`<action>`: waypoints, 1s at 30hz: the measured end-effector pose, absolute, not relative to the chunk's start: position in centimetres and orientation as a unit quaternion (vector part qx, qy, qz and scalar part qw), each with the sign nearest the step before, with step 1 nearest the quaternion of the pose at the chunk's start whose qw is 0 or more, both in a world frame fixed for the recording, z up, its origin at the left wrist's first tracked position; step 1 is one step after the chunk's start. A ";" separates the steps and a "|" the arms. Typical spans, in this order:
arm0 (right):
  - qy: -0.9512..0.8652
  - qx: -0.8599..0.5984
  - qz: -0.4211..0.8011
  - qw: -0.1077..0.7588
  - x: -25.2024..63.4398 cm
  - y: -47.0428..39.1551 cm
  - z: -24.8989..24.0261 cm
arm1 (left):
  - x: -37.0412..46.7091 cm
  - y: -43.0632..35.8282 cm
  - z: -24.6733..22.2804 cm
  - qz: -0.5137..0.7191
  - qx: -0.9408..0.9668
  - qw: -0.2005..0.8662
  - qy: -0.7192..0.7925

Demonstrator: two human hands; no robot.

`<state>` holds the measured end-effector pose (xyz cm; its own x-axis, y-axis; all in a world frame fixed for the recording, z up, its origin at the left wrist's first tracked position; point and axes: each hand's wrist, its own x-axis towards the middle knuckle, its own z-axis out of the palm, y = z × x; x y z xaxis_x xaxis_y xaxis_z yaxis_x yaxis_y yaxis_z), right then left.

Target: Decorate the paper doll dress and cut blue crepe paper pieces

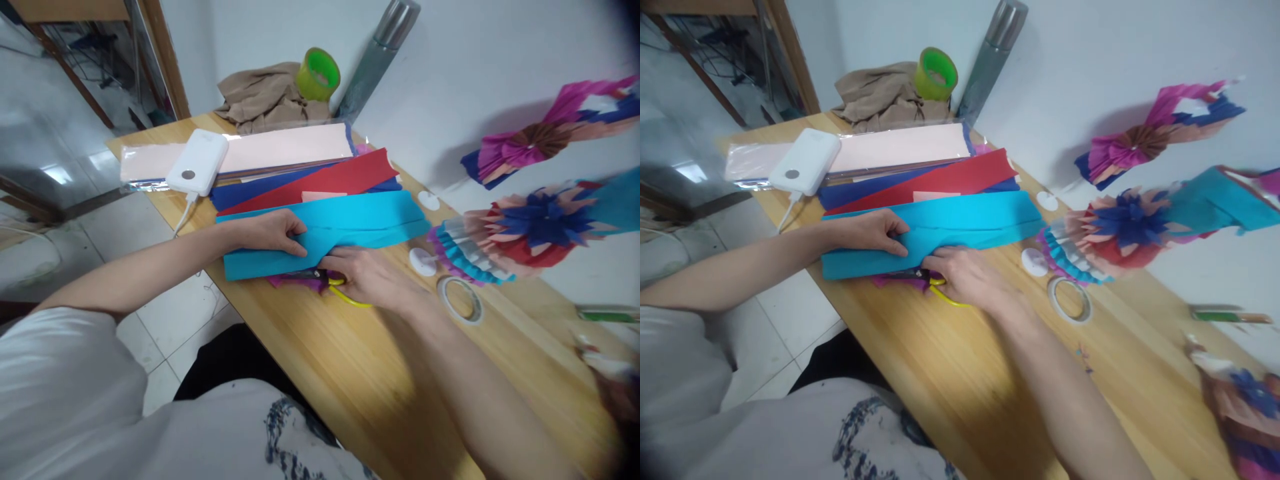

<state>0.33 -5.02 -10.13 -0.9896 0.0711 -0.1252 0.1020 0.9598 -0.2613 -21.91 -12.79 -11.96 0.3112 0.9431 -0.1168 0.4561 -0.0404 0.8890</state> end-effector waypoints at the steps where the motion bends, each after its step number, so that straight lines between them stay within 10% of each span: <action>1: 0.987 0.042 -0.143 0.061 0.3 -5.2 -10.0 | -21.9 -12.8 -11.9 0.268 0.669 0.455 0.523; 30: 0.998 -0.015 -0.052 -0.015 -0.5 -5.7 -10.3 | -21.9 -13.6 -11.2 0.260 0.688 0.442 0.513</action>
<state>-0.53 -5.67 -10.26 -0.9991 -0.0289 0.0310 -0.0320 0.9942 -0.1031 -21.93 -13.57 -11.20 0.3376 0.9364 -0.0957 0.4770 -0.0825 0.8750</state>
